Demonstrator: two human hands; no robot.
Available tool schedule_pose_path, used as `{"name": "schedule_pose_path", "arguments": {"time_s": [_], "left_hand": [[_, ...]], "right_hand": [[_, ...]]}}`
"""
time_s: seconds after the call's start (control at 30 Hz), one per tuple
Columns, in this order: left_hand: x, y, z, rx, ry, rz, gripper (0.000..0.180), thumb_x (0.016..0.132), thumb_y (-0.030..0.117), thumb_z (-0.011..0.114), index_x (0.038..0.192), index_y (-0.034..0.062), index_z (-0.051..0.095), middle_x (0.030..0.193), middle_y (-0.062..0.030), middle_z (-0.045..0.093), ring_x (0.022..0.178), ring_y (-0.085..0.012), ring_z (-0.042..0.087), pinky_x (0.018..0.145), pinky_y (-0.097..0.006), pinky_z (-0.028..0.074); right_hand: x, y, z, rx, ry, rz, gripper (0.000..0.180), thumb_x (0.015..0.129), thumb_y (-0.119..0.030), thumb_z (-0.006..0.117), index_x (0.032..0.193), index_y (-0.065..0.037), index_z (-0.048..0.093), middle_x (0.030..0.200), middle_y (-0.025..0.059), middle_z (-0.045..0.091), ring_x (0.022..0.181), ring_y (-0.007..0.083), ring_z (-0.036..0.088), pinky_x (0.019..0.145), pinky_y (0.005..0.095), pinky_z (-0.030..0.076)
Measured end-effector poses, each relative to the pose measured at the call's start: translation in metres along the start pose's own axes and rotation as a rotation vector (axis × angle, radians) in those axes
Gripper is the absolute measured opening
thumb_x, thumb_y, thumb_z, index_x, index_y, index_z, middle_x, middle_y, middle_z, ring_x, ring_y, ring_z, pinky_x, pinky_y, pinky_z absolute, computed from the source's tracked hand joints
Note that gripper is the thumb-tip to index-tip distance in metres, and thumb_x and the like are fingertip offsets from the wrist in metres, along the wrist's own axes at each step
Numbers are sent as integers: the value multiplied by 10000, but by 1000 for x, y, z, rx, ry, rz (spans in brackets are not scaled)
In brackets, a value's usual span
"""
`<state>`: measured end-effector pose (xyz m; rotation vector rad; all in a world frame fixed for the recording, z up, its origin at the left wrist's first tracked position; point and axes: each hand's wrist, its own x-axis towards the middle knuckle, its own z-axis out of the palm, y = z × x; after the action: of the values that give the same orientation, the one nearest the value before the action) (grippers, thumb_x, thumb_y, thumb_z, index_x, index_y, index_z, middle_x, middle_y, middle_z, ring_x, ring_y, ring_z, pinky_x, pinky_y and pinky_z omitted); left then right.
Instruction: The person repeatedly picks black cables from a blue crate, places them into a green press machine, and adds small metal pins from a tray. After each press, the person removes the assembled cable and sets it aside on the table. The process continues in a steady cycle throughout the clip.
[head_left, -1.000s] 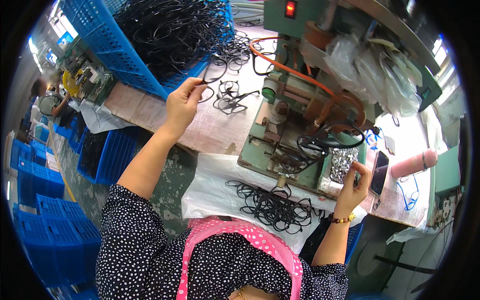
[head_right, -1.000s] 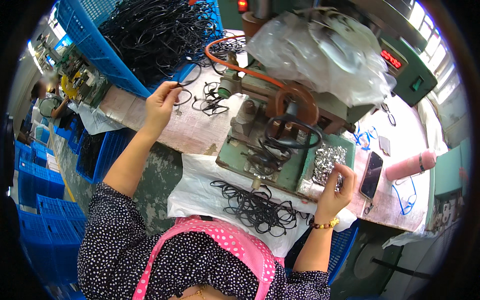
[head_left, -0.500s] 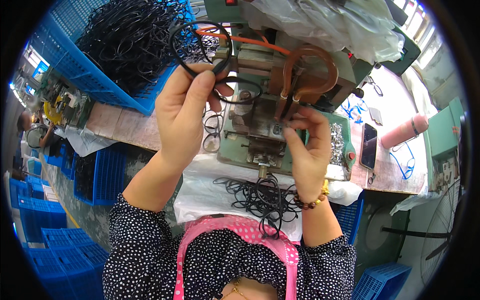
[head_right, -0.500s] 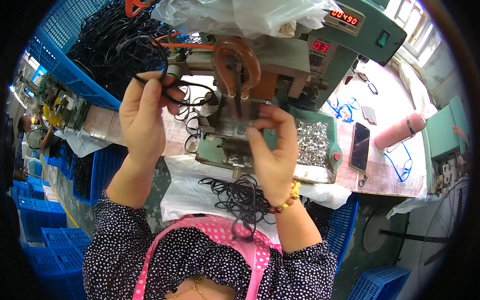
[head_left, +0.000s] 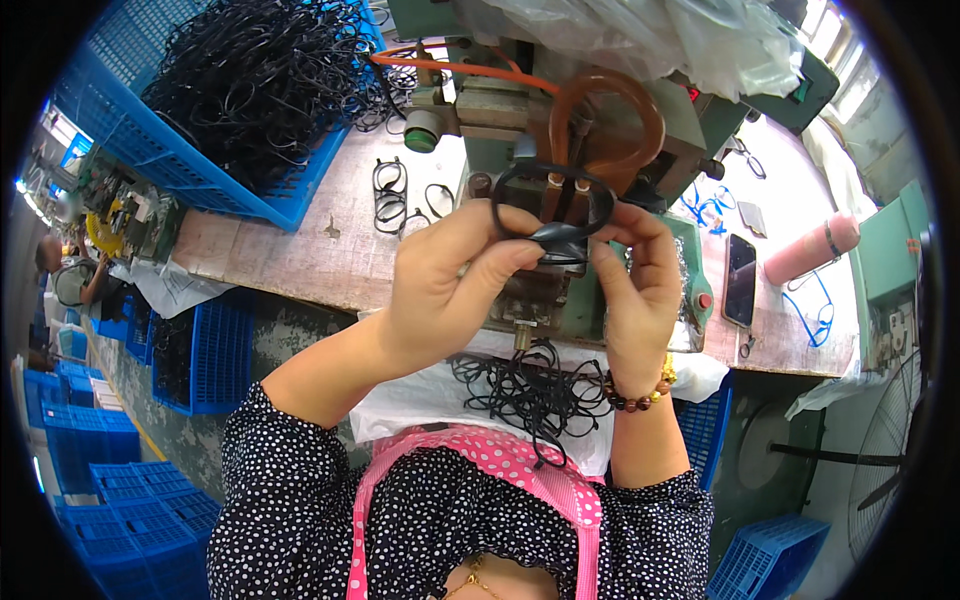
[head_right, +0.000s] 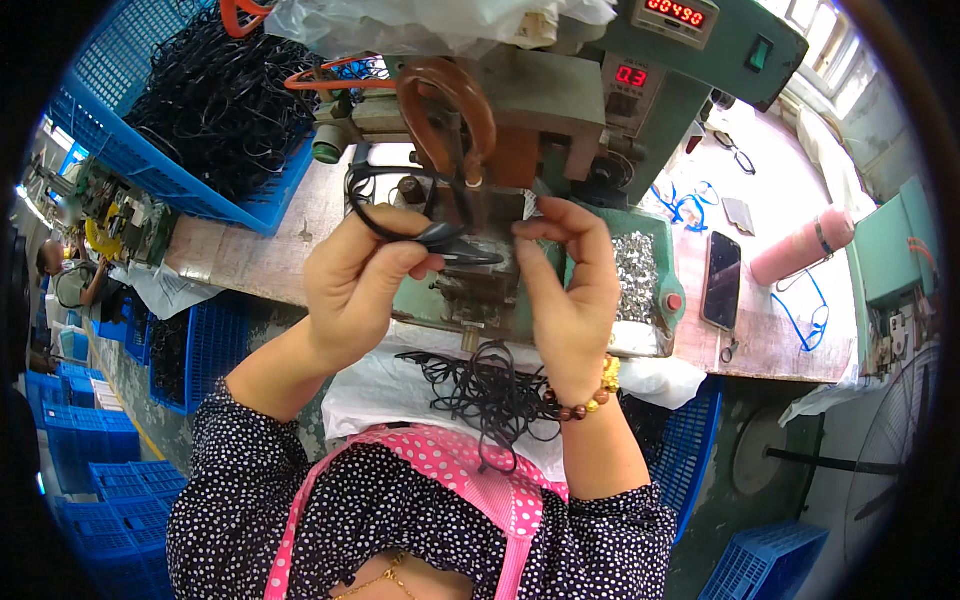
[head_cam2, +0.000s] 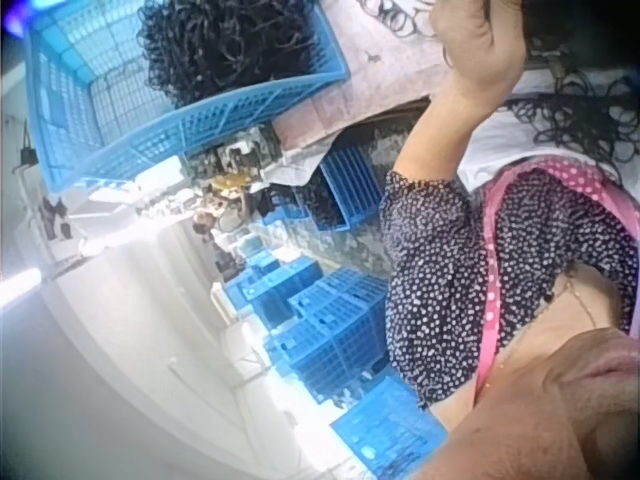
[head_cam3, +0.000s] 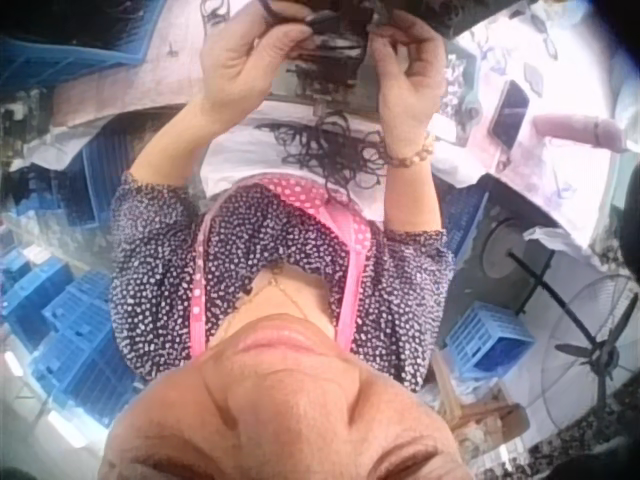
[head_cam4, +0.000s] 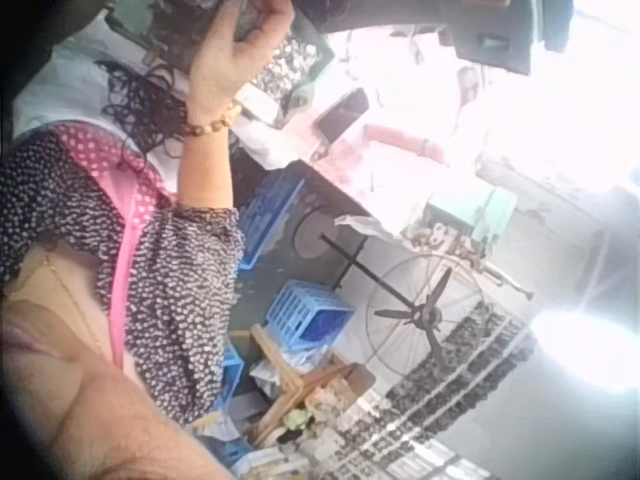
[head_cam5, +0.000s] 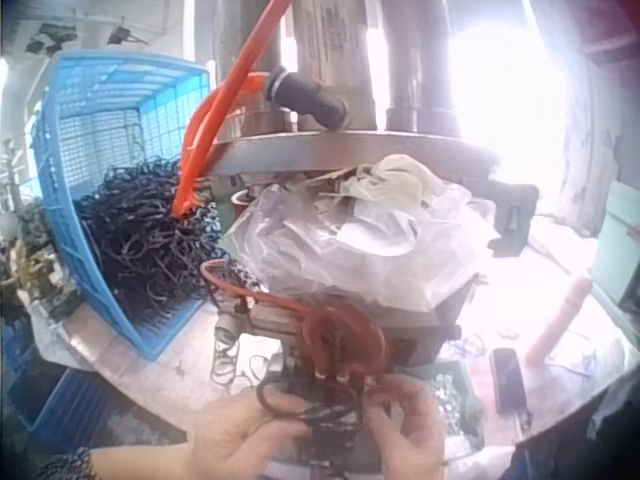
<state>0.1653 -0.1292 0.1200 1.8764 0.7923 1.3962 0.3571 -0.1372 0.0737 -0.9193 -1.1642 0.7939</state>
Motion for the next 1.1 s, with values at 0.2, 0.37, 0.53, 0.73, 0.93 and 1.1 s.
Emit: {"name": "schedule_pose_path", "arguments": {"time_s": [0.2,0.37,0.53,0.73,0.93,1.1], "left_hand": [[14,-10,12,106,-74,129,122,874,63,718,936,-30,670,753,-137,616,651,-282,628,581,-346,476],[15,-14,12,273,-51,326,143,834,54,742,928,-25,668,764,-148,627,663,-320,626,589,-359,487],[7,-27,17,194,8,257,150,859,52,740,976,-18,678,778,-109,655,641,-249,633,588,-317,493],[7,-32,18,142,1,307,92,954,63,660,993,-19,675,803,-63,654,633,-130,604,586,-242,485],[7,-29,18,159,-30,298,107,992,32,586,997,-38,667,901,-71,668,702,-121,622,634,-225,499],[7,-30,16,171,-21,313,99,991,33,593,1007,-33,665,866,-62,655,699,-115,615,639,-223,497]], "right_hand": [[-4,1,-39,-26,157,-31,308,939,48,616,1242,23,575,1096,89,660,1064,146,620,959,276,465],[-8,25,-79,-404,460,-334,214,957,12,615,1171,17,627,1078,77,665,970,128,608,898,259,464],[-39,48,-103,-358,329,14,160,972,-11,625,1128,-1,662,1056,32,679,966,104,615,870,237,476],[-88,12,-89,-590,-278,15,155,884,64,629,1019,13,685,909,111,669,822,212,661,744,296,518],[-112,1,-72,-728,-616,5,303,801,33,645,1057,-106,729,915,69,620,808,257,658,692,351,549],[-122,-1,-71,-696,-803,50,316,774,-10,635,1047,-126,744,963,50,600,893,241,624,768,351,524]]}}
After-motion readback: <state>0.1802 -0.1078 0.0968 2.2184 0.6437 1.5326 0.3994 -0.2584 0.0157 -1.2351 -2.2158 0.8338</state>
